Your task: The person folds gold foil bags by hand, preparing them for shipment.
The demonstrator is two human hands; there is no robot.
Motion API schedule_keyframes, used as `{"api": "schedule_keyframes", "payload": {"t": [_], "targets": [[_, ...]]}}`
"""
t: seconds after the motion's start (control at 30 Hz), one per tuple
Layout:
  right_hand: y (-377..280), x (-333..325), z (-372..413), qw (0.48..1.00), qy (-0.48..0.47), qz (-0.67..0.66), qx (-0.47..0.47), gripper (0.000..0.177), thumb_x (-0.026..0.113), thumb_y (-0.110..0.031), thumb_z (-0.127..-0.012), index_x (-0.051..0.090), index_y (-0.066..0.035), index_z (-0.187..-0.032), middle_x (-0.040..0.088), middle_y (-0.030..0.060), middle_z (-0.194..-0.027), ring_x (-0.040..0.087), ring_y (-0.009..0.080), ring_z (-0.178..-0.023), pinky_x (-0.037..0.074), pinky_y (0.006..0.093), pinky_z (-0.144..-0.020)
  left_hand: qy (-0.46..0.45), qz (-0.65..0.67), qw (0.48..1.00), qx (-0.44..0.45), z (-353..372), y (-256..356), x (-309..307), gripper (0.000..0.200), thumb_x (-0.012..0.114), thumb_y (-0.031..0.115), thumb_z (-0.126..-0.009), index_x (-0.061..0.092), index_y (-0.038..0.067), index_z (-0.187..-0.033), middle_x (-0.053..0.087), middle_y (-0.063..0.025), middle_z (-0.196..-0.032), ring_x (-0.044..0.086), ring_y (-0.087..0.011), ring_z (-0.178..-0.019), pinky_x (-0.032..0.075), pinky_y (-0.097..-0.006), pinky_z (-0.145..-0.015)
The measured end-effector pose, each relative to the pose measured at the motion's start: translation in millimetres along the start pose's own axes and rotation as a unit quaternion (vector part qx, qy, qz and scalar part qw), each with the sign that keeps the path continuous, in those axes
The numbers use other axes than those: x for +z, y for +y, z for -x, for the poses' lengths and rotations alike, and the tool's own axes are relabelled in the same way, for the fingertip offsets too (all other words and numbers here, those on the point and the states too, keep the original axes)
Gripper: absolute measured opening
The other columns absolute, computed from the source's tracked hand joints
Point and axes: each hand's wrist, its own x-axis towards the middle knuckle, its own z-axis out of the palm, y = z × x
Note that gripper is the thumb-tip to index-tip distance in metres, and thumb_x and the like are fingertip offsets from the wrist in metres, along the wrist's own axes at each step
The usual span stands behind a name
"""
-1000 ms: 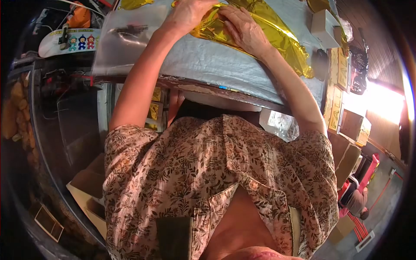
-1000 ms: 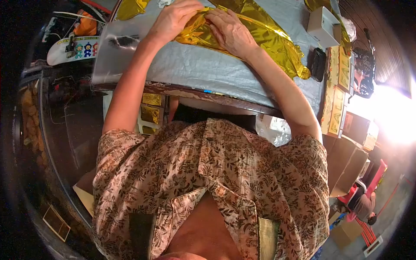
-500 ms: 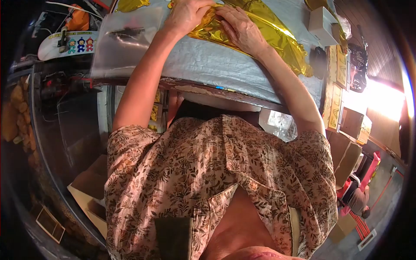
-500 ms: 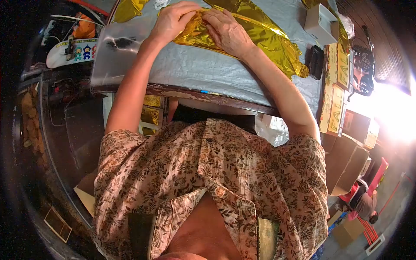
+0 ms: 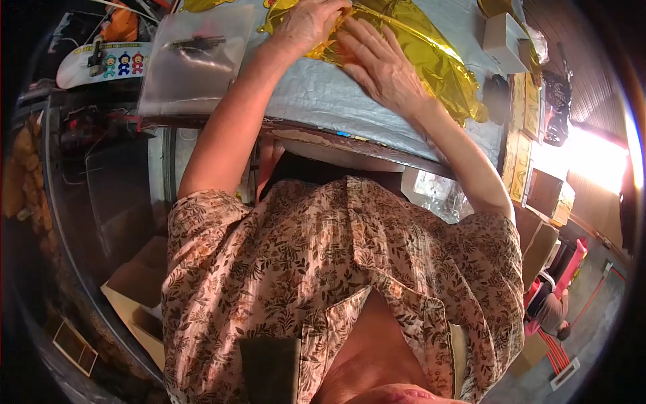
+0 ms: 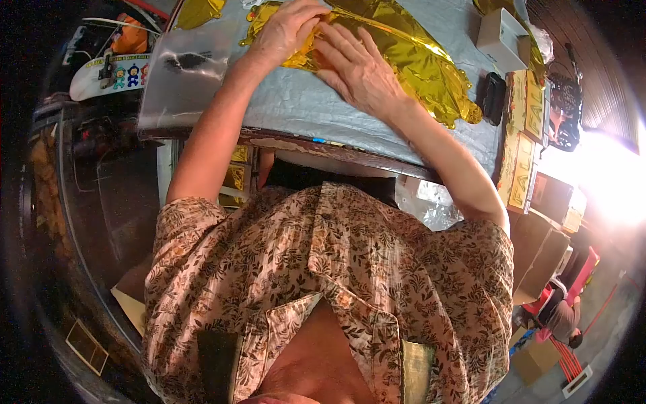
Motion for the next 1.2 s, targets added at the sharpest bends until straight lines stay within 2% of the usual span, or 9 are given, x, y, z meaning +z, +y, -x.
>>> {"api": "schedule_keyframes", "payload": {"t": [0.1, 0.2, 0.53, 0.6, 0.7, 0.83, 0.93, 1.0, 1.2], "targets": [[-6, -4, 14, 0.994, -0.107, -0.016, -0.034, 0.058, 0.056, -0.038, -0.106, 0.045, -0.012, -0.157, 0.037, 0.0119, -0.166, 0.032, 0.0318, -0.155, 0.023, 0.0545, -0.127, 0.052, -0.023, 0.994, 0.091, 0, -8, 6, 0.025, 0.064, 0.000, -0.093, 0.069, -0.001, -0.117, 0.066, -0.0192, -0.113, 0.064, -0.0389, -0.105, 0.053, -0.0422, -0.090], [-11, -8, 18, 0.990, -0.133, -0.005, -0.037, 0.060, 0.054, -0.040, -0.106, 0.042, -0.013, -0.159, 0.036, 0.0106, -0.167, 0.030, 0.0310, -0.156, 0.022, 0.0542, -0.128, 0.008, -0.022, 1.000, 0.011, 0, 6, -2, 0.024, 0.063, -0.001, -0.092, 0.069, -0.001, -0.116, 0.067, -0.0191, -0.112, 0.064, -0.0389, -0.104, 0.054, -0.0424, -0.090], [-14, -7, 18, 0.989, -0.141, -0.001, -0.040, 0.061, 0.052, -0.042, -0.107, 0.040, -0.015, -0.160, 0.036, 0.0086, -0.167, 0.030, 0.0299, -0.156, 0.020, 0.0557, -0.128, 0.020, -0.065, 0.997, 0.048, 4, -3, 4, 0.025, 0.066, -0.001, -0.088, 0.071, 0.000, -0.113, 0.069, -0.0180, -0.110, 0.066, -0.0371, -0.104, 0.054, -0.0435, -0.091], [-16, -7, 18, 0.989, -0.142, 0.020, -0.046, 0.060, 0.052, -0.041, -0.107, 0.041, -0.016, -0.160, 0.037, 0.0083, -0.167, 0.030, 0.0295, -0.156, 0.020, 0.0558, -0.128, 0.087, -0.033, 0.985, 0.147, 3, -6, 6, 0.024, 0.066, 0.000, -0.088, 0.072, -0.001, -0.111, 0.070, -0.0185, -0.110, 0.066, -0.0373, -0.105, 0.054, -0.0442, -0.091], [-13, -4, 20, 0.988, -0.145, 0.008, -0.046, 0.059, 0.052, -0.041, -0.107, 0.042, -0.016, -0.160, 0.037, 0.0079, -0.166, 0.030, 0.0291, -0.156, 0.020, 0.0558, -0.128, 0.035, -0.067, 0.995, 0.065, 6, -2, 3, 0.024, 0.067, 0.001, -0.088, 0.072, -0.001, -0.111, 0.070, -0.0186, -0.110, 0.066, -0.0373, -0.105, 0.055, -0.0442, -0.090], [-14, -5, 20, 0.988, -0.151, 0.010, -0.044, 0.061, 0.051, -0.042, -0.107, 0.040, -0.017, -0.161, 0.036, 0.0075, -0.167, 0.029, 0.0288, -0.156, 0.019, 0.0565, -0.128, 0.022, -0.073, 0.995, 0.068, 4, -1, 2, 0.024, 0.067, 0.001, -0.088, 0.072, -0.001, -0.111, 0.071, -0.0187, -0.110, 0.066, -0.0375, -0.104, 0.056, -0.0440, -0.089], [-20, -11, 22, 0.987, -0.145, 0.048, -0.045, 0.063, 0.049, -0.044, -0.107, 0.036, -0.018, -0.163, 0.034, 0.0074, -0.168, 0.029, 0.0286, -0.156, 0.019, 0.0570, -0.128, 0.088, -0.044, 0.984, 0.148, 3, -2, 3, 0.025, 0.067, 0.001, -0.088, 0.073, -0.001, -0.112, 0.071, -0.0185, -0.110, 0.067, -0.0375, -0.102, 0.056, -0.0435, -0.089], [-22, -14, 27, 0.983, -0.169, 0.064, -0.032, 0.065, 0.048, -0.046, -0.107, 0.032, -0.018, -0.164, 0.032, 0.0074, -0.169, 0.027, 0.0284, -0.157, 0.018, 0.0573, -0.128, 0.014, -0.071, 0.996, 0.049, 2, 7, -2, 0.025, 0.067, 0.000, -0.087, 0.073, -0.001, -0.111, 0.071, -0.0182, -0.109, 0.067, -0.0378, -0.101, 0.056, -0.0435, -0.089], [-18, -19, 36, 0.986, -0.168, 0.017, -0.020, 0.069, 0.050, -0.046, -0.106, 0.031, -0.014, -0.164, 0.030, 0.0077, -0.170, 0.027, 0.0289, -0.157, 0.017, 0.0571, -0.128, 0.008, -0.132, 0.988, 0.075, 7, -4, 3, 0.026, 0.063, 0.003, -0.096, 0.072, 0.004, -0.120, 0.071, -0.0116, -0.120, 0.067, -0.0344, -0.108, 0.055, -0.0420, -0.094]]}}
